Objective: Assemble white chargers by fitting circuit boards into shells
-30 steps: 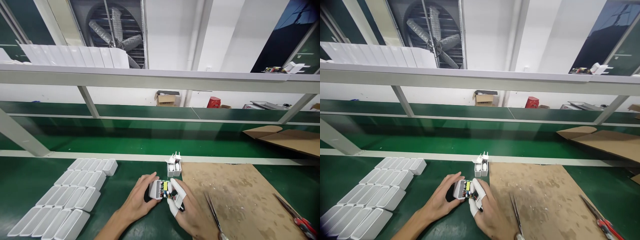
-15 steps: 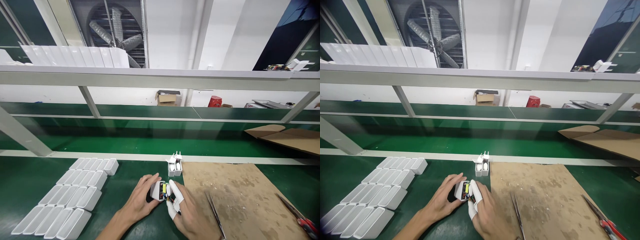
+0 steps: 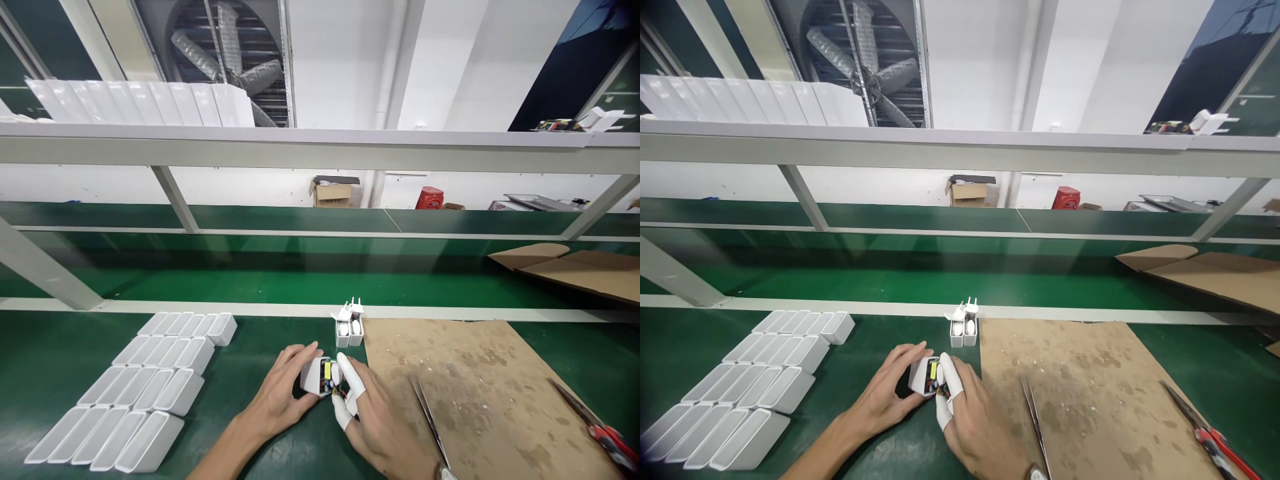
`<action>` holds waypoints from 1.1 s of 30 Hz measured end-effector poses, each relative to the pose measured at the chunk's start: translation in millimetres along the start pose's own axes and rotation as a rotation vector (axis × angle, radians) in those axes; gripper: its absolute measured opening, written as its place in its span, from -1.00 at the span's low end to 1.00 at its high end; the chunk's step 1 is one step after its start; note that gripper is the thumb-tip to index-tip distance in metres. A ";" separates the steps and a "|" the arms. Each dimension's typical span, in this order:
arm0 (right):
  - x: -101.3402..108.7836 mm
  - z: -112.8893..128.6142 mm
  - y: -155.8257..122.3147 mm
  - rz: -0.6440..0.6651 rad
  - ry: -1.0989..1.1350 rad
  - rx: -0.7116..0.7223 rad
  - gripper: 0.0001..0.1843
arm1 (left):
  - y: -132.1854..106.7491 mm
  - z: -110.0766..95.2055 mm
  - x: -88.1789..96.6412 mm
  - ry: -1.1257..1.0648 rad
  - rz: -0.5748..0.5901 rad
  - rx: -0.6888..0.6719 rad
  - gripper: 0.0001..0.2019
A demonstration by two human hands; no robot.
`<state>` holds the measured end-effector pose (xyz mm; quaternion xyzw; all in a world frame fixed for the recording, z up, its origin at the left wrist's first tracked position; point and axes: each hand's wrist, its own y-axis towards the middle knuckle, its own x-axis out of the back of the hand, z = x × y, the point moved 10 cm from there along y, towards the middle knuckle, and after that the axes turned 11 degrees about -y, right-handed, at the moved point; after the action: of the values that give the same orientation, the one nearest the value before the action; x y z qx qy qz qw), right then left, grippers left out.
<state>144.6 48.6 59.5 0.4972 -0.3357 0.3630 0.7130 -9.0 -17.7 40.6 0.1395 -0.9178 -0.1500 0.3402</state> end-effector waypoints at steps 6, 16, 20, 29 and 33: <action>6.3 0.0 3.3 -0.030 0.041 -0.029 -0.11 | -0.3 -2.2 1.7 0.005 -0.028 -0.020 -0.17; 4.8 0.1 3.3 -0.048 0.092 -0.023 -0.12 | 2.8 -6.8 2.4 0.052 -0.058 -0.061 -0.16; 16.6 -3.3 8.7 -0.068 0.239 -0.063 -0.24 | 1.0 -7.5 -10.0 -0.114 0.028 -0.055 -0.18; 4.3 -0.6 16.8 -0.059 0.185 0.014 -0.40 | -1.6 5.2 -17.9 -0.513 0.114 0.223 -0.31; -0.7 6.0 17.2 -0.094 0.193 0.043 -0.38 | -4.0 -6.2 -12.3 -0.552 0.101 0.179 -0.21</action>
<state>128.9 46.9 68.7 0.4903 -0.2336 0.3825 0.7475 4.7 -18.1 36.5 0.0769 -0.9910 -0.0833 0.0712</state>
